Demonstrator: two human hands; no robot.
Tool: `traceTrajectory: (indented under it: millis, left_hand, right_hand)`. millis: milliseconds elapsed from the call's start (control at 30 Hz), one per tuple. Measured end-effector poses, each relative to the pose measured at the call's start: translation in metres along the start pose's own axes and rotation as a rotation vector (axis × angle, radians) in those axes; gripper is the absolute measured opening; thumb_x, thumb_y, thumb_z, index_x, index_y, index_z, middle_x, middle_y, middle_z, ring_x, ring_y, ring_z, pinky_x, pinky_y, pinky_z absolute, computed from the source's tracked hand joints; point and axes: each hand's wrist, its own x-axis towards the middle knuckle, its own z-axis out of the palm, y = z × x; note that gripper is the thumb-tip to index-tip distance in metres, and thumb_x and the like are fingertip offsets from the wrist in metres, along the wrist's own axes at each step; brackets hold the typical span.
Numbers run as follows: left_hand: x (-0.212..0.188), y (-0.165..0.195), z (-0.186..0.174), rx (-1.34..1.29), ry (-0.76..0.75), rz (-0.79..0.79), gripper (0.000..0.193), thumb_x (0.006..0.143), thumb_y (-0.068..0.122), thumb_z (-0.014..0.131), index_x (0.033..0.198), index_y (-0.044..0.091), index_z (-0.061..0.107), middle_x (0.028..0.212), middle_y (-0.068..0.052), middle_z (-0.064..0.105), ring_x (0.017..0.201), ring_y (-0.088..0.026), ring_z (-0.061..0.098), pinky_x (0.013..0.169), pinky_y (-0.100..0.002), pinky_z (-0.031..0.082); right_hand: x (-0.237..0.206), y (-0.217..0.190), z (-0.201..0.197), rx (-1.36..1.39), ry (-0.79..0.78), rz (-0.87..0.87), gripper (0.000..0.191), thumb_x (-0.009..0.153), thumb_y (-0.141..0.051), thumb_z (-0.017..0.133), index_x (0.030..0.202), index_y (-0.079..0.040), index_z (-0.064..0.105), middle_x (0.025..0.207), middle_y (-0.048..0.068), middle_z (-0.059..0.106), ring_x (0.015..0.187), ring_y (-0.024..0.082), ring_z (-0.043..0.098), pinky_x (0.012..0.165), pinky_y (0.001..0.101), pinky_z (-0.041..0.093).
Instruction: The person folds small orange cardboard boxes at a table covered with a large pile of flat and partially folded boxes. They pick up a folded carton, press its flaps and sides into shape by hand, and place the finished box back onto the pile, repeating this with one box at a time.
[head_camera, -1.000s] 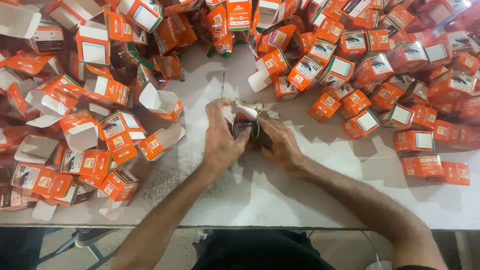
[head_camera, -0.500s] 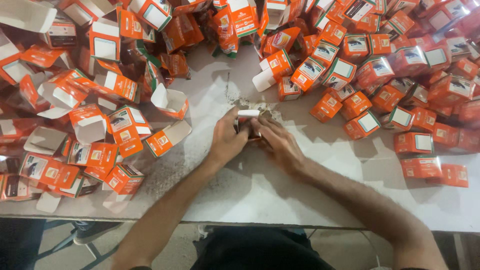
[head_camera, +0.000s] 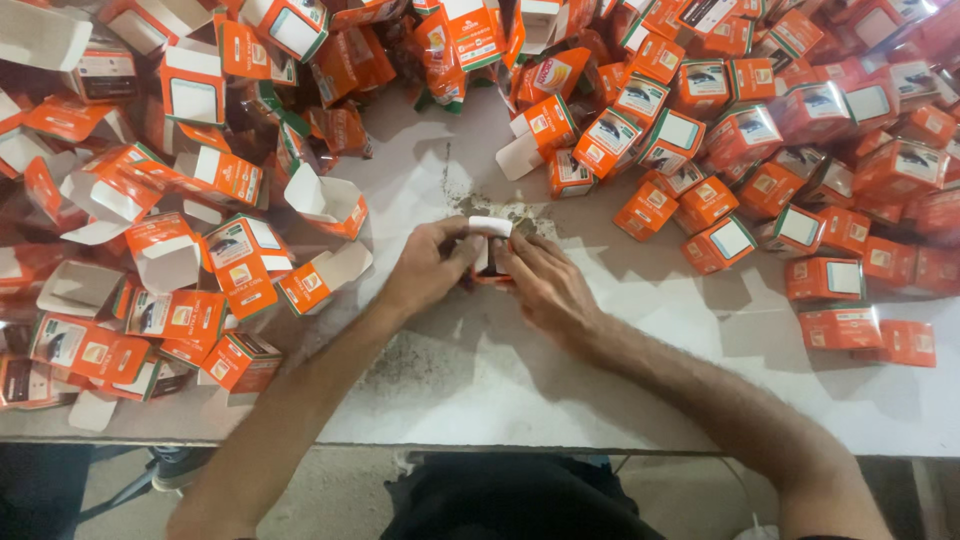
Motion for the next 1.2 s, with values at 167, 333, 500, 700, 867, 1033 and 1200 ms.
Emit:
traceTrajectory:
  millis: [167, 333, 500, 700, 867, 1033, 1200]
  left_hand:
    - [-0.006, 0.009, 0.015, 0.543, 0.257, 0.254, 0.017, 0.093, 0.001, 0.067, 0.110, 0.003, 0.073, 0.094, -0.016, 0.070, 0.082, -0.031, 0.068, 0.074, -0.042, 0.056]
    - [-0.020, 0.009, 0.024, 0.578, 0.250, 0.785, 0.041, 0.089, -0.009, 0.062, 0.127, 0.005, 0.063, 0.128, -0.021, 0.064, 0.119, -0.040, 0.064, 0.100, -0.044, 0.055]
    - [-0.025, 0.009, 0.008, 0.564, 0.021, 0.748, 0.043, 0.087, -0.001, 0.070, 0.129, 0.004, 0.061, 0.142, -0.019, 0.060, 0.136, -0.038, 0.058, 0.113, -0.044, 0.051]
    - [-0.024, 0.004, 0.006, 0.602, 0.015, 0.717, 0.040, 0.081, -0.003, 0.072, 0.119, 0.004, 0.063, 0.145, -0.018, 0.061, 0.141, -0.038, 0.053, 0.114, -0.044, 0.049]
    - [-0.023, 0.002, 0.010, 0.418, 0.029, 0.686, 0.022, 0.089, -0.002, 0.073, 0.107, 0.002, 0.062, 0.143, -0.017, 0.063, 0.144, -0.035, 0.051, 0.116, -0.043, 0.048]
    - [-0.026, 0.011, 0.002, 0.715, -0.003, 0.902, 0.023, 0.085, 0.009, 0.080, 0.099, 0.002, 0.063, 0.150, -0.022, 0.053, 0.145, -0.040, 0.047, 0.119, -0.051, 0.043]
    - [-0.034, 0.016, -0.001, 0.876, -0.036, 0.876, 0.023, 0.082, 0.012, 0.077, 0.099, 0.002, 0.065, 0.153, -0.027, 0.049, 0.145, -0.043, 0.044, 0.122, -0.055, 0.036]
  right_hand:
    - [-0.006, 0.007, 0.010, 0.060, 0.030, -0.040, 0.035, 0.081, -0.005, 0.078, 0.106, 0.001, 0.053, 0.129, 0.029, 0.062, 0.113, 0.045, 0.066, 0.098, 0.0489, 0.054]
    - [-0.016, 0.017, 0.014, 0.223, -0.069, 0.257, 0.042, 0.081, -0.007, 0.083, 0.107, -0.005, 0.050, 0.102, 0.020, 0.068, 0.095, 0.044, 0.066, 0.079, 0.0497, 0.053]
    - [-0.022, 0.015, 0.015, 0.324, -0.060, 0.418, 0.059, 0.079, -0.004, 0.084, 0.122, -0.009, 0.045, 0.102, 0.020, 0.070, 0.095, 0.047, 0.067, 0.075, 0.0503, 0.052]
    - [-0.020, 0.017, 0.017, 0.322, -0.072, 0.452, 0.063, 0.077, -0.004, 0.084, 0.124, -0.009, 0.043, 0.106, 0.022, 0.071, 0.098, 0.048, 0.067, 0.076, 0.0499, 0.054]
    - [-0.021, 0.016, 0.015, 0.289, -0.075, 0.407, 0.064, 0.071, -0.001, 0.082, 0.122, -0.009, 0.043, 0.109, 0.022, 0.070, 0.100, 0.048, 0.067, 0.078, 0.0501, 0.054]
    - [-0.019, 0.014, 0.014, 0.286, -0.068, 0.387, 0.064, 0.078, -0.005, 0.083, 0.128, -0.008, 0.043, 0.114, 0.022, 0.070, 0.103, 0.047, 0.068, 0.082, 0.0495, 0.055]
    - [-0.011, 0.012, 0.014, 0.273, 0.040, 0.097, 0.082, 0.077, -0.010, 0.083, 0.142, -0.001, 0.033, 0.125, 0.030, 0.058, 0.113, 0.049, 0.061, 0.092, 0.0519, 0.051]
